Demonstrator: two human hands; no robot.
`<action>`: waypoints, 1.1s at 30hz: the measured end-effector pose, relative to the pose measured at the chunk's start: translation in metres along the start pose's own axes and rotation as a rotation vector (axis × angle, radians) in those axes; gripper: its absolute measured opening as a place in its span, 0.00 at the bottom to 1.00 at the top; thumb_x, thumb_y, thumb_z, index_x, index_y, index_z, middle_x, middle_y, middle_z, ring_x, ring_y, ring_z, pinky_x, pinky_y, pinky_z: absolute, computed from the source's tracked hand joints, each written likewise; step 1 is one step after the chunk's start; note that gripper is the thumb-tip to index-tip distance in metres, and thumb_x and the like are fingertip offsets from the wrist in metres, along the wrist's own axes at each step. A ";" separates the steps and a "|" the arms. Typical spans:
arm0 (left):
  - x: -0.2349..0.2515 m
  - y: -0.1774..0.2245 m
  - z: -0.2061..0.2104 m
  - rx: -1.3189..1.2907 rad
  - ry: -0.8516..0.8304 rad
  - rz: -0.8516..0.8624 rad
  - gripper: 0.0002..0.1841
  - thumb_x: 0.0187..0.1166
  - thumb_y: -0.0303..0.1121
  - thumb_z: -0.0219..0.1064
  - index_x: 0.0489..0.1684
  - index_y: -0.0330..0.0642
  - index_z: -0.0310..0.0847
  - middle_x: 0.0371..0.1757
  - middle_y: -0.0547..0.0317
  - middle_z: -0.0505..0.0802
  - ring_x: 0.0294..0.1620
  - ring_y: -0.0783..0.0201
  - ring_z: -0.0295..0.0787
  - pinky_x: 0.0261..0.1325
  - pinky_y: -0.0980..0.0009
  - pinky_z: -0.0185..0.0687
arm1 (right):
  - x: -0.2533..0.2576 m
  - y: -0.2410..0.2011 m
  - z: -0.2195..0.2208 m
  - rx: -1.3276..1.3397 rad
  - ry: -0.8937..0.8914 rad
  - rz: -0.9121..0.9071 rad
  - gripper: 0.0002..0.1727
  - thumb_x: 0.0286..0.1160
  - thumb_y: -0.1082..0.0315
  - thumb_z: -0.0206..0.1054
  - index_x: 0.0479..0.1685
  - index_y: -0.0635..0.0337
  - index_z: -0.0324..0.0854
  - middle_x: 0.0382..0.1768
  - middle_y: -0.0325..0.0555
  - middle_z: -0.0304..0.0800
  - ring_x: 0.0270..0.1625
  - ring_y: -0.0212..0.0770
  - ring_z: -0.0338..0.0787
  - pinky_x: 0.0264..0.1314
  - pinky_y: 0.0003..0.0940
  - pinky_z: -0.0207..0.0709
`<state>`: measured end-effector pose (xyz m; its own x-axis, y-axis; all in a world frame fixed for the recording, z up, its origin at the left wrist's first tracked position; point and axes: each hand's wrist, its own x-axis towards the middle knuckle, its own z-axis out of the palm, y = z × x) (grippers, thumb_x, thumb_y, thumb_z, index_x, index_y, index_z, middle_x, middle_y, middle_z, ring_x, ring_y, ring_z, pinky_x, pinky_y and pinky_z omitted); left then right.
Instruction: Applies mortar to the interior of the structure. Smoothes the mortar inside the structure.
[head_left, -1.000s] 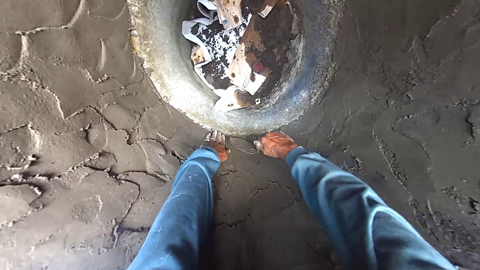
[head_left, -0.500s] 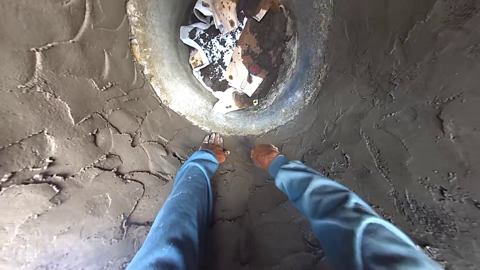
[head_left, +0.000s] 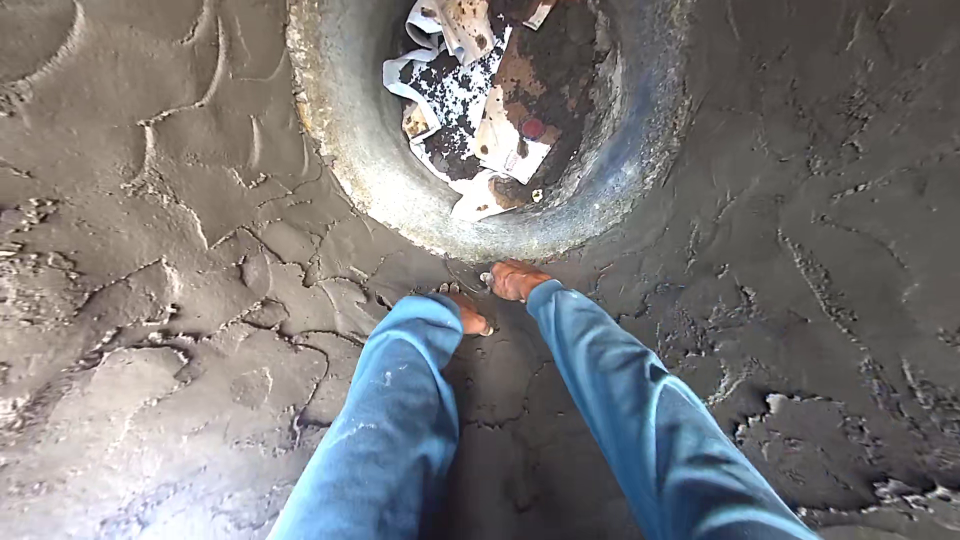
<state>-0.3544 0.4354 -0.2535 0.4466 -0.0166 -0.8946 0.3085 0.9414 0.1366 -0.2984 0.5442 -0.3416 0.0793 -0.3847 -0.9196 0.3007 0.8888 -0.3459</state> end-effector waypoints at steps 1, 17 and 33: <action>-0.004 -0.001 -0.002 -0.044 0.008 0.024 0.37 0.85 0.56 0.60 0.74 0.25 0.73 0.80 0.32 0.76 0.85 0.40 0.68 0.82 0.40 0.61 | -0.003 -0.005 -0.002 -0.005 -0.014 -0.009 0.27 0.95 0.54 0.48 0.57 0.70 0.84 0.61 0.66 0.88 0.69 0.62 0.88 0.69 0.62 0.77; -0.066 -0.040 -0.024 -0.183 0.300 0.052 0.27 0.88 0.49 0.59 0.55 0.26 0.84 0.62 0.31 0.88 0.69 0.38 0.83 0.70 0.36 0.71 | -0.075 -0.040 0.023 0.006 -0.049 -0.031 0.25 0.96 0.58 0.46 0.63 0.73 0.80 0.62 0.69 0.86 0.69 0.62 0.86 0.70 0.62 0.75; -0.353 -0.076 0.016 -0.066 1.329 0.499 0.27 0.84 0.59 0.55 0.27 0.46 0.84 0.21 0.56 0.82 0.24 0.58 0.80 0.24 0.51 0.70 | -0.238 -0.087 0.024 0.124 -0.024 -0.050 0.26 0.96 0.48 0.46 0.52 0.63 0.80 0.29 0.45 0.76 0.25 0.39 0.76 0.30 0.38 0.74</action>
<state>-0.5217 0.3647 0.0594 -0.6251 0.6056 -0.4925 0.2998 0.7688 0.5649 -0.3209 0.5525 -0.0885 0.0834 -0.4350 -0.8965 0.4199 0.8313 -0.3643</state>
